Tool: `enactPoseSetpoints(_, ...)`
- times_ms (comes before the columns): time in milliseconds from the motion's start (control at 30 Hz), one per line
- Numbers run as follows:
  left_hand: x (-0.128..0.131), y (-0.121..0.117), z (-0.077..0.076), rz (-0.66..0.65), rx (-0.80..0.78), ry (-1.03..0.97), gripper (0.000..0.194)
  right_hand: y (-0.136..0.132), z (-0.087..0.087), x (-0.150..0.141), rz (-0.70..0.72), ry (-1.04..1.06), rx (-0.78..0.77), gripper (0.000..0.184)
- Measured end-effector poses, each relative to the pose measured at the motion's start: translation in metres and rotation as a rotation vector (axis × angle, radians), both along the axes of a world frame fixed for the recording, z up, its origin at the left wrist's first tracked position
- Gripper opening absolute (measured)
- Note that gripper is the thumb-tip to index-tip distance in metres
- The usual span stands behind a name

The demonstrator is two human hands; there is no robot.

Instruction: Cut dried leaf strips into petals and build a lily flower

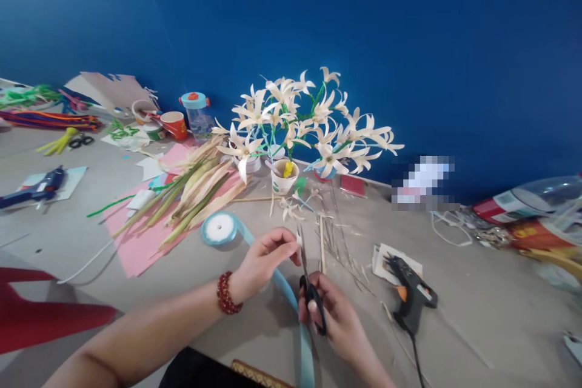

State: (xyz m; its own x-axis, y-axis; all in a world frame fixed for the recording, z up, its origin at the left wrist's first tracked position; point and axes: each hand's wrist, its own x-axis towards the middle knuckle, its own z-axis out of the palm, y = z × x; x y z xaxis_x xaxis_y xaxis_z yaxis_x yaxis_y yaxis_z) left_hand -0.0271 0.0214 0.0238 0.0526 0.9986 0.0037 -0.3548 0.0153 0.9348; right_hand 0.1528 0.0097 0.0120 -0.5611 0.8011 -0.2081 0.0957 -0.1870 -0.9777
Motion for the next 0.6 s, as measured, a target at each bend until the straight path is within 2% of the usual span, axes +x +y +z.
enactPoseSetpoints(200,0.0006,-0.0005,0.0031,-0.008,-0.007,0.032,0.022,0.0003,0.0003,0.0020,0.007,0.000,-0.012,0.049)
enactPoseSetpoints(600,0.0011,-0.0017,-0.0015,-0.023,0.023,0.016,0.019,-0.0009,-0.0003,0.0002,0.013,-0.062,0.015,0.049)
